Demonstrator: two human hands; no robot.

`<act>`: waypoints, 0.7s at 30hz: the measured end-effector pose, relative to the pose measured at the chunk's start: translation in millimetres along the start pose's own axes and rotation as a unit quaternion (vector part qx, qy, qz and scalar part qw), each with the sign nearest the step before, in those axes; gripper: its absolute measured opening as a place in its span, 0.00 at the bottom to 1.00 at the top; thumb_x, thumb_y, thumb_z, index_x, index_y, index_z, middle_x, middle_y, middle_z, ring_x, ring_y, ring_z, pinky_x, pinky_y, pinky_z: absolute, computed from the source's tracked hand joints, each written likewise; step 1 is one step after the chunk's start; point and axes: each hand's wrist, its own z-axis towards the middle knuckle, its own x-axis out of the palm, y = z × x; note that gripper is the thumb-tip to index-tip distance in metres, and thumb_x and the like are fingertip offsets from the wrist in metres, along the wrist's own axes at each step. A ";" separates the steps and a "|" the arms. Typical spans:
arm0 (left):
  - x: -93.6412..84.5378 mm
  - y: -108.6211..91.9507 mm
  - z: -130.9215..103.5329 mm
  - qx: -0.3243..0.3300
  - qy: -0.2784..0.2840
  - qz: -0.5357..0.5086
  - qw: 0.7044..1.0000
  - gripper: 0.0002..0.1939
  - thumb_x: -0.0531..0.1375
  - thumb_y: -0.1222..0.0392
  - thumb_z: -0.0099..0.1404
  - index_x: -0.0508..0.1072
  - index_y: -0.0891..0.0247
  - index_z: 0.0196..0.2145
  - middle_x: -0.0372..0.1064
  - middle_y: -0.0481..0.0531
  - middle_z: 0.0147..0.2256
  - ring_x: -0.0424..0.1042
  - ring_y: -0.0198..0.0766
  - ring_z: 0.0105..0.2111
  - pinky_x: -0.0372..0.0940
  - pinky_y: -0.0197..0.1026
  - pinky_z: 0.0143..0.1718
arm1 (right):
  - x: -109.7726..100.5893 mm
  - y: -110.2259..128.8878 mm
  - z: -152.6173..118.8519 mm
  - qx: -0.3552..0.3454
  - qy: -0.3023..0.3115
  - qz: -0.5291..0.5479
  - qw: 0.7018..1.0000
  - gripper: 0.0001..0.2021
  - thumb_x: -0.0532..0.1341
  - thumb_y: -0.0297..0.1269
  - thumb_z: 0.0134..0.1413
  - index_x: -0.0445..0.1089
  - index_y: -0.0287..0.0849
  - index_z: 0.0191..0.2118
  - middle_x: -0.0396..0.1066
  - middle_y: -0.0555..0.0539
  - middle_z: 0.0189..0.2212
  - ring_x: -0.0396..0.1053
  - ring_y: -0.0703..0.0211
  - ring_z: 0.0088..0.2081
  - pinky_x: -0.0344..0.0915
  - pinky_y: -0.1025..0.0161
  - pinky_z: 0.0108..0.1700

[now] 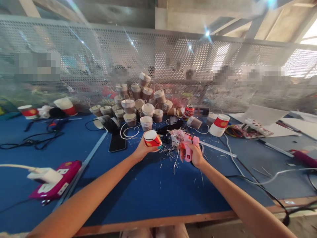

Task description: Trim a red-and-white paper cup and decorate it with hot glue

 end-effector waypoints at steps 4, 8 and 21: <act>-2.4 2.3 0.6 -0.034 -0.015 -0.010 0.999 0.35 0.72 0.63 0.37 0.65 0.63 0.44 0.70 0.53 0.40 0.68 0.44 0.42 0.61 0.53 0.48 | -2.7 -7.6 -10.1 0.022 0.051 -0.030 0.998 0.18 0.60 0.52 0.43 0.68 0.39 0.24 0.61 0.54 0.09 0.52 0.69 0.08 0.50 0.69 0.10; -3.9 4.7 0.6 -0.027 0.003 -0.005 1.000 0.36 0.72 0.64 0.37 0.64 0.62 0.45 0.69 0.52 0.41 0.68 0.43 0.43 0.60 0.52 0.50 | 3.2 -9.9 -12.3 0.022 0.075 -0.059 0.995 0.19 0.61 0.53 0.42 0.68 0.39 0.23 0.58 0.55 0.08 0.49 0.71 0.09 0.46 0.70 0.11; -1.7 7.5 -0.7 -0.017 0.029 0.047 0.998 0.38 0.71 0.61 0.41 0.61 0.60 0.49 0.65 0.53 0.44 0.66 0.44 0.46 0.58 0.53 0.53 | 20.1 -7.6 -17.2 -0.021 0.065 -0.093 0.993 0.14 0.61 0.49 0.44 0.70 0.43 0.26 0.57 0.55 0.11 0.50 0.69 0.12 0.50 0.67 0.14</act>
